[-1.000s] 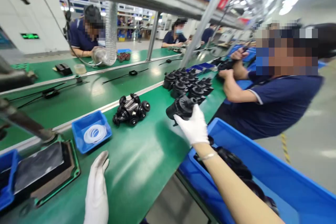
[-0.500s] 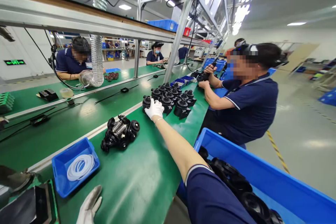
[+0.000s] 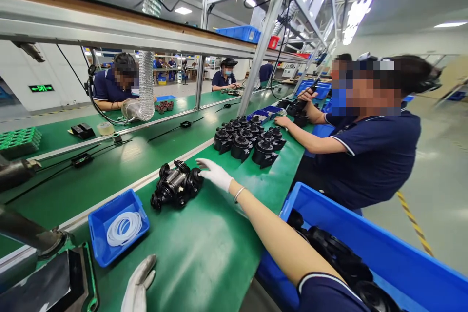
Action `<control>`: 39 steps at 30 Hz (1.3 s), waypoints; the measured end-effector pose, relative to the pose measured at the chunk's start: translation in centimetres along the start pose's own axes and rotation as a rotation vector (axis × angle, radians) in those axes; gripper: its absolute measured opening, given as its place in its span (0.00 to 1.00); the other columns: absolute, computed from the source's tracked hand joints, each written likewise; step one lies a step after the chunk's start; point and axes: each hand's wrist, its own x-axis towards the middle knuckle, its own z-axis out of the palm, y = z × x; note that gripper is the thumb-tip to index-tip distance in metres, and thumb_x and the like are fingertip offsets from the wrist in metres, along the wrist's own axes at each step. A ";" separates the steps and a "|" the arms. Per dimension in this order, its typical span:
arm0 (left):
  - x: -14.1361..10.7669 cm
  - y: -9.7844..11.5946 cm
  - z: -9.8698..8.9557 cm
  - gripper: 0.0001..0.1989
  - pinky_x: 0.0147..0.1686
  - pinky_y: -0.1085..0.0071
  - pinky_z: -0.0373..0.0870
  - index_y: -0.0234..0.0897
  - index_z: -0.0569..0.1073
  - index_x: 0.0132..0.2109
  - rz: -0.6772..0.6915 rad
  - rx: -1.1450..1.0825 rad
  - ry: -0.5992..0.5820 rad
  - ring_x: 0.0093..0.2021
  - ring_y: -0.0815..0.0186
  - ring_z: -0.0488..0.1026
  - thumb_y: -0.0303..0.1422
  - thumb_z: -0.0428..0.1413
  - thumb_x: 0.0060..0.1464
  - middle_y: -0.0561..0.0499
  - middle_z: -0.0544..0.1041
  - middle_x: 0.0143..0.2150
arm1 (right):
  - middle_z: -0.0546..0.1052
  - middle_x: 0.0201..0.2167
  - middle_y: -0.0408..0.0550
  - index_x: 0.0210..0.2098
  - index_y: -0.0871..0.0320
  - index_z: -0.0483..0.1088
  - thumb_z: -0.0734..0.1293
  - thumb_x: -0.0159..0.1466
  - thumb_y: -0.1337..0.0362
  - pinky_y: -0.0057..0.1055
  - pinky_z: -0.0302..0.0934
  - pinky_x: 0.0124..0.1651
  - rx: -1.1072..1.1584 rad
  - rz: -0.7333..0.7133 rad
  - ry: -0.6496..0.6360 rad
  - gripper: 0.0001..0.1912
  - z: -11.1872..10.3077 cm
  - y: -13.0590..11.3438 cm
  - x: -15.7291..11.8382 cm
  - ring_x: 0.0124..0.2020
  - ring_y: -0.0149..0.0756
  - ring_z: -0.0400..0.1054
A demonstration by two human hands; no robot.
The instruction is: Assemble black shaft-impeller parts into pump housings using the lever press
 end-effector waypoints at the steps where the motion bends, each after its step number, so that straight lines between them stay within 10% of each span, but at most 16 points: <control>1: -0.1 0.4 0.1 0.30 0.53 0.52 0.73 0.39 0.77 0.41 0.013 0.034 -0.009 0.53 0.45 0.73 0.61 0.56 0.47 0.39 0.77 0.49 | 0.75 0.53 0.46 0.56 0.52 0.69 0.67 0.54 0.68 0.42 0.63 0.58 0.030 -0.029 -0.037 0.29 0.5 -0.4 -1.0 0.54 0.44 0.69; 7: -1.0 3.4 0.5 0.29 0.59 0.55 0.69 0.38 0.76 0.46 0.045 0.122 -0.056 0.58 0.48 0.70 0.58 0.50 0.54 0.41 0.76 0.53 | 0.65 0.63 0.49 0.66 0.52 0.57 0.63 0.62 0.63 0.43 0.57 0.64 0.144 -0.062 -0.020 0.32 1.4 -4.4 -1.0 0.62 0.44 0.61; 12: -2.0 4.9 0.6 0.28 0.60 0.56 0.68 0.39 0.75 0.50 0.071 0.110 -0.094 0.59 0.49 0.69 0.56 0.52 0.54 0.41 0.75 0.54 | 0.77 0.49 0.50 0.53 0.51 0.72 0.74 0.54 0.54 0.46 0.64 0.57 0.143 -0.033 -0.101 0.27 2.3 -6.7 1.3 0.51 0.51 0.72; 31: -3.4 4.6 1.4 0.21 0.64 0.56 0.61 0.35 0.68 0.56 0.097 0.263 -0.082 0.61 0.54 0.67 0.43 0.48 0.62 0.40 0.70 0.60 | 0.73 0.53 0.47 0.53 0.51 0.67 0.68 0.60 0.60 0.44 0.58 0.61 0.233 -0.081 0.151 0.22 5.0 -8.1 -2.7 0.55 0.42 0.67; 39: 4.3 12.5 7.5 0.34 0.68 0.49 0.48 0.32 0.54 0.66 0.769 0.846 -0.217 0.71 0.50 0.49 0.38 0.55 0.56 0.36 0.58 0.68 | 0.72 0.51 0.50 0.53 0.54 0.68 0.67 0.60 0.62 0.45 0.58 0.61 0.234 -0.147 0.136 0.21 4.9 -8.8 -4.0 0.54 0.43 0.66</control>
